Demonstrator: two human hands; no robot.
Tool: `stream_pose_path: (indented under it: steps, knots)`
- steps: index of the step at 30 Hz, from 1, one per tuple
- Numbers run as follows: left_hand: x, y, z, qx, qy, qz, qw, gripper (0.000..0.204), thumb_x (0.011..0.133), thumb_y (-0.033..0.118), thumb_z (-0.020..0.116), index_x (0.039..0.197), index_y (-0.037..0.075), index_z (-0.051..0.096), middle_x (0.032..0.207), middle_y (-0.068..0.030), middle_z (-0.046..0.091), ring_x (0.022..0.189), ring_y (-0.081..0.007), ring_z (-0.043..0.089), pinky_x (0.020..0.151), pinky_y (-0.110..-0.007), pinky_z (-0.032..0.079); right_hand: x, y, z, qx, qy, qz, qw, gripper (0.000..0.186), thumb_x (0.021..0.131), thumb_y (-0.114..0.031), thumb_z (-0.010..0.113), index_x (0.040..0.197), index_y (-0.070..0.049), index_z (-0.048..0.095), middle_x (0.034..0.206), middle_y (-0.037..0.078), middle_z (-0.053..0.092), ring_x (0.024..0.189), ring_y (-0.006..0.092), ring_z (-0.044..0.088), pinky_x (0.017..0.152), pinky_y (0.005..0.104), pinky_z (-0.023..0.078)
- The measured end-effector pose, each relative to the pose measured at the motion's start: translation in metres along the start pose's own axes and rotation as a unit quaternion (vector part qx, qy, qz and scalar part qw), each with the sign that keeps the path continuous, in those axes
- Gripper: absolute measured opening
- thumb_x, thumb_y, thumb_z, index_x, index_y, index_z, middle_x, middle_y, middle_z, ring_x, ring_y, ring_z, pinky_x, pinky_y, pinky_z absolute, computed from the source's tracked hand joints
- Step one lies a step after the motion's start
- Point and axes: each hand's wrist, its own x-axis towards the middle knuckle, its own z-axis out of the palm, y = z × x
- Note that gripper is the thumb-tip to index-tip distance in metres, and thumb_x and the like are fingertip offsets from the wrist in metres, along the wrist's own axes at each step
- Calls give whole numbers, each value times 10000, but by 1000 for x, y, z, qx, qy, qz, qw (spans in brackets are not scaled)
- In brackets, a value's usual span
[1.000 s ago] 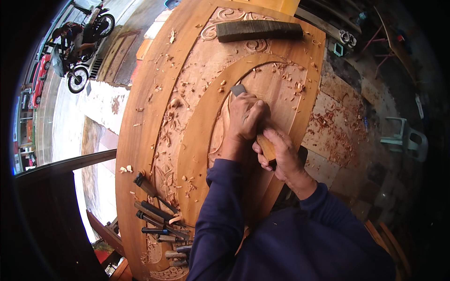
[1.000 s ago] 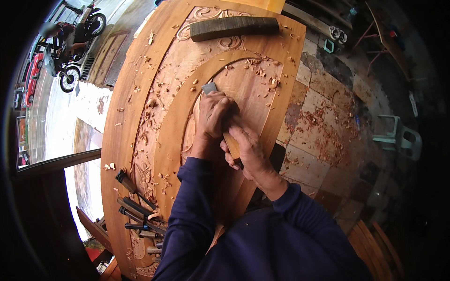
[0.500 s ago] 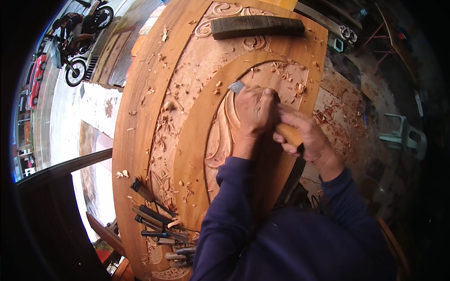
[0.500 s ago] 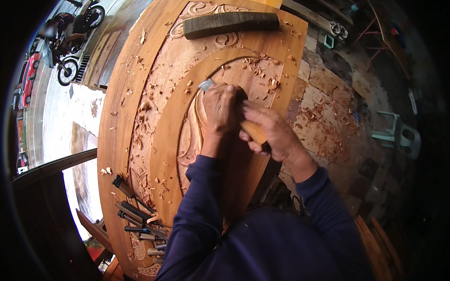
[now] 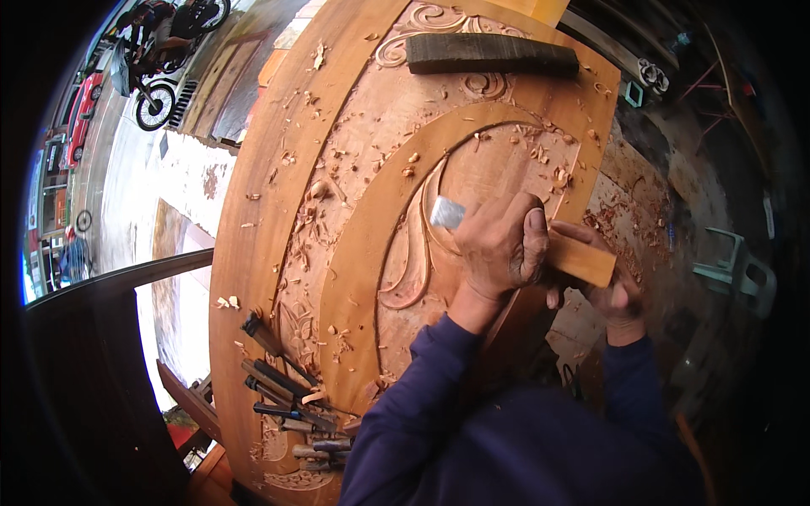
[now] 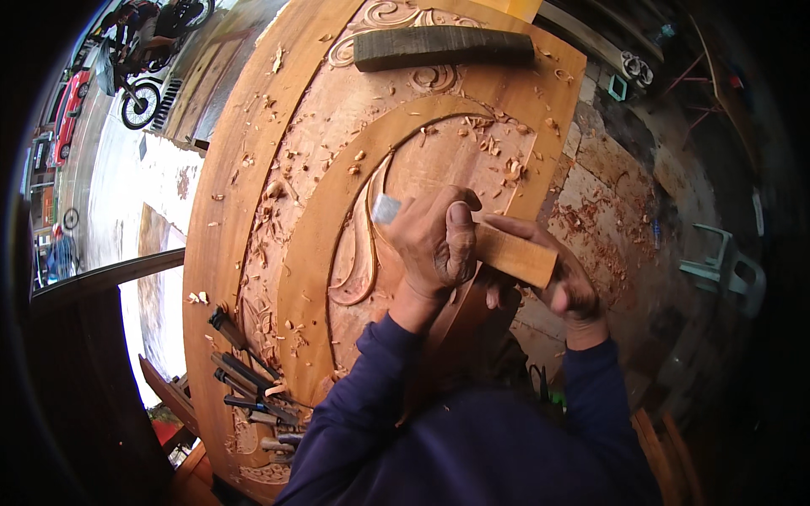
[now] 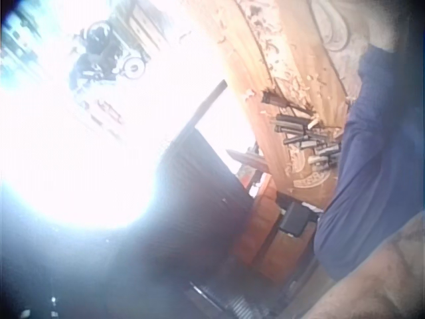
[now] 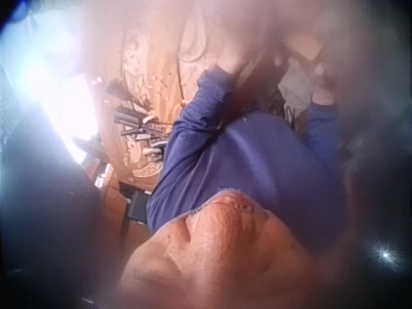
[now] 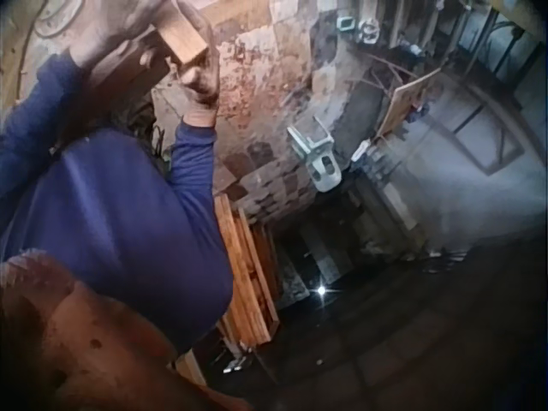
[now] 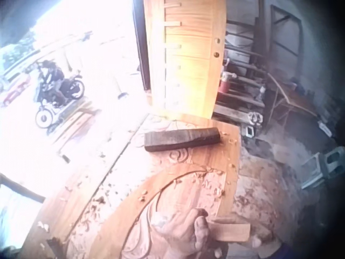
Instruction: The person carves a decorative floral design into a large wooden panel using various chisels and a wooden mallet, clearing away wood shavings by hand.
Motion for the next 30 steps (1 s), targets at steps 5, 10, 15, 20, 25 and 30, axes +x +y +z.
stream_pose_path:
  steps: [5,10,15,20,25,30]
  knots:
    - [-2,12,11,-98,48,-117,987,230,1070,128,602,1249,15,693,1028,-208,744,866,-362,750,782,-377,585,43,21,-6,-197,206,-162,945,1156,816,-716,839,1557,64,418,1438,173,584,1298,253,613,1119,414,500]
    - [15,-49,-54,24,-219,-19,975,546,1114,335,511,1618,125,497,1602,-157,553,1544,-373,438,1261,-489,354,144,-9,-18,29,161,-328,930,777,1079,-671,502,1434,20,482,1112,107,636,944,193,667,870,399,586]
    - [48,-121,-144,395,-277,51,874,543,1108,518,512,1615,323,525,1709,38,456,1619,-300,338,1349,-571,95,234,-18,2,22,342,-336,877,542,1072,-618,555,1201,-93,515,977,79,573,658,172,621,505,349,533]
    - [118,-166,-126,-13,-31,-104,994,607,1161,547,339,1515,168,653,1566,-136,614,1486,-326,533,1266,-474,338,266,16,1,27,371,-321,871,494,1102,-570,539,1236,-94,542,1010,81,589,637,196,609,535,350,509]
    - [180,-180,-69,-373,-96,-134,913,671,1164,510,355,1484,-14,624,1427,-179,700,1346,-260,630,1139,-383,446,269,16,20,-66,408,-321,852,527,1116,-600,474,1191,-83,538,1009,87,589,622,195,596,525,339,490]
    - [196,-196,-54,-390,-86,-87,913,697,1151,539,352,1448,-14,655,1271,-160,767,1159,-221,681,1035,-366,496,273,22,18,-118,422,-295,849,574,1123,-621,423,1130,-62,552,873,72,575,582,182,574,512,323,461]
